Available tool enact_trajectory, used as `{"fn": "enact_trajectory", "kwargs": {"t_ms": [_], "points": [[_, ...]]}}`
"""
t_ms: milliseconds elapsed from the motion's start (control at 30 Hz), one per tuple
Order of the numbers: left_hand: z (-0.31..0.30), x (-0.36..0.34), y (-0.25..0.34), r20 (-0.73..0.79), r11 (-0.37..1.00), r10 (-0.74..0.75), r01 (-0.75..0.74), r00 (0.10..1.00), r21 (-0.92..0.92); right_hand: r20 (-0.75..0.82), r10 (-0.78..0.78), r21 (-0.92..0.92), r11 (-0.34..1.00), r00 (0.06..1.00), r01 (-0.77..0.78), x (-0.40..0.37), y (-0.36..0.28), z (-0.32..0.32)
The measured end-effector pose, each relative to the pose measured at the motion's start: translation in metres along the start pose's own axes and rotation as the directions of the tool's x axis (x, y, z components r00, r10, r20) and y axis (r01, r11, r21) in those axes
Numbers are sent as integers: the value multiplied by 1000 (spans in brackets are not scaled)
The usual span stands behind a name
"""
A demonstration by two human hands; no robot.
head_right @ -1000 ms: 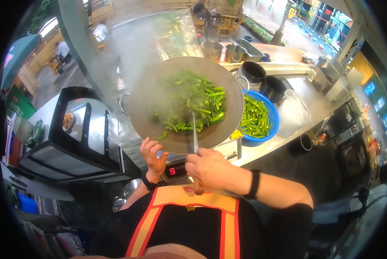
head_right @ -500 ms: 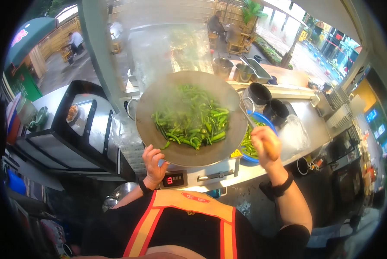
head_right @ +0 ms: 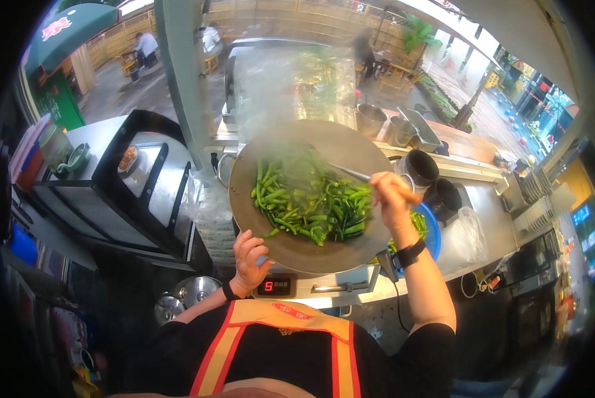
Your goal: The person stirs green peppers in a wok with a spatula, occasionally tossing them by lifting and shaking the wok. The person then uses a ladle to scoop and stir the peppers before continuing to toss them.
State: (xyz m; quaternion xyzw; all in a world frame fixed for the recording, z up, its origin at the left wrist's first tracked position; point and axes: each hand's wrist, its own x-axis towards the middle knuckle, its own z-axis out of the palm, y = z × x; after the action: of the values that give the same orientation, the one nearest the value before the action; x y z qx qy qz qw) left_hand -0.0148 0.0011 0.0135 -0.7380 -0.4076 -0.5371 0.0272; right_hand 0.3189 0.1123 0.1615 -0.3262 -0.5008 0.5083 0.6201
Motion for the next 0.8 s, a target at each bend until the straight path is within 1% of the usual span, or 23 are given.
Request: {"fn": "enact_trajectory", "kwargs": {"t_ms": [33, 67, 100, 133, 167, 200, 267, 300, 367, 467, 533, 600, 633, 667, 733, 800], "points": [[0, 0, 1, -6, 1000, 2, -2, 1000, 3, 159, -101, -265, 954, 982, 141, -12, -8, 25], [0, 0, 1, -11, 1000, 5, -5, 1000, 6, 334, -151, -481, 822, 930, 306, -24, -15, 45], [0, 1, 1, -6, 1000, 1, -1, 1000, 9, 333, -146, -479, 825, 931, 300, -35, -22, 60], [0, 1, 1, -5, 1000, 1, -1, 1000, 6, 483, -243, -503, 710, 841, 494, -47, -29, 72], [0, 0, 1, -5, 1000, -1, 1, 1000, 2, 627, -307, -486, 565, 716, 667, -58, -36, 79], [0, 0, 1, -4, 1000, -10, 10, 1000, 4, 629, -300, -484, 571, 717, 663, -70, -43, 82], [1, 1, 2, -18, 1000, 0, 0, 1000, 4, 704, -255, -478, 520, 663, 708, -95, -56, 87], [1, 0, 1, -11, 1000, 1, -1, 1000, 8, 707, -245, -478, 526, 663, 704, -105, -65, 89], [2, 1, 1, -20, 1000, -4, 4, 1000, 10, 754, -156, -498, 497, 638, 710, -126, -83, 92], [3, 0, 0, -22, 1000, -11, 11, 1000, 22, 763, -101, -510, 513, 639, 690, -153, -109, 95], [3, 2, 1, -49, 1000, 11, -10, 999, 18, 759, -117, -511, 501, 640, 698, -163, -118, 93], [3, 1, 1, -43, 1000, 5, -4, 999, 9, 685, -191, -602, 396, 703, 694, -168, -124, 87], [3, 2, 2, -40, 1000, -1, 1, 999, 8, 659, -222, -640, 336, 719, 691, -165, -125, 82], [2, 2, 3, -37, 1000, -5, 6, 999, 6, 619, -271, -695, 247, 737, 675, -163, -124, 74], [3, 2, 2, -34, 1000, -4, 4, 999, 2, 490, -376, -775, 224, 786, 590, -150, -123, 55], [2, 2, 1, -31, 1000, -1, 1, 1000, -3, 231, -393, -849, 366, 890, 382, -137, -118, 31]]}}
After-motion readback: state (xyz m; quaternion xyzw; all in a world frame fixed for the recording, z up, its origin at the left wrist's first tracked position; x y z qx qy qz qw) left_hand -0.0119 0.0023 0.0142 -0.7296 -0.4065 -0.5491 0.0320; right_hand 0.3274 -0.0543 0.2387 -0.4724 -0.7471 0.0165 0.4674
